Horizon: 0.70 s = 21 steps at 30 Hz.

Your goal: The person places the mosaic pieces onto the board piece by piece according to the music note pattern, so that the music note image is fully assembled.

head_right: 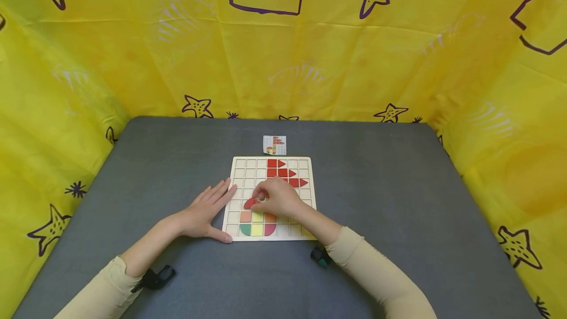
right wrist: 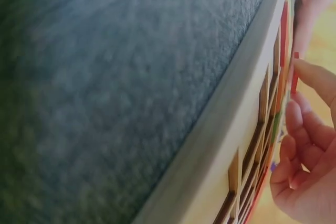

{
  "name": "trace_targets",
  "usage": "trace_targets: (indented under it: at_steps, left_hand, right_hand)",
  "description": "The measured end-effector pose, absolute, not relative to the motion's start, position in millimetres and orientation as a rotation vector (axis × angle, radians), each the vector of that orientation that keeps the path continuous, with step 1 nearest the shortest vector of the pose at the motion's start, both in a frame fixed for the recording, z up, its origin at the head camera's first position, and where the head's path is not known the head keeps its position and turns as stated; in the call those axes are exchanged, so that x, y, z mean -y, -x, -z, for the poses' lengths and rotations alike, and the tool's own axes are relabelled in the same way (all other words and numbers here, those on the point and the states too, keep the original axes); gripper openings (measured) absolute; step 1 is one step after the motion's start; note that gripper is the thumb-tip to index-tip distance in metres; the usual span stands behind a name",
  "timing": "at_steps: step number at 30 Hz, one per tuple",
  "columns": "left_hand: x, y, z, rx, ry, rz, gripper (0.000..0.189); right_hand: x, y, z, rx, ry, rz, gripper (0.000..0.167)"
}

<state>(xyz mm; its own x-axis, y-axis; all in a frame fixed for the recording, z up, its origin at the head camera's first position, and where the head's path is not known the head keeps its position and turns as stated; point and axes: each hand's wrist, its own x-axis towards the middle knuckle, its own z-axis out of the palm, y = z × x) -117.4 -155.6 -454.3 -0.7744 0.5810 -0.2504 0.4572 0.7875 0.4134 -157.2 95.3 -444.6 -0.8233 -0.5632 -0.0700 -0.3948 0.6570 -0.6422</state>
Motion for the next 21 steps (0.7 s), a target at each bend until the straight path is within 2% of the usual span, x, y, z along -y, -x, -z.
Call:
trace_targets:
  at_steps: [21]
  left_hand:
    - [155.4, 117.3, 453.9, -2.614, -0.799, -0.48, 0.127]
  right_hand:
    - [-94.6, 152.3, 444.3, -2.669, 0.887, 0.801, 0.02]
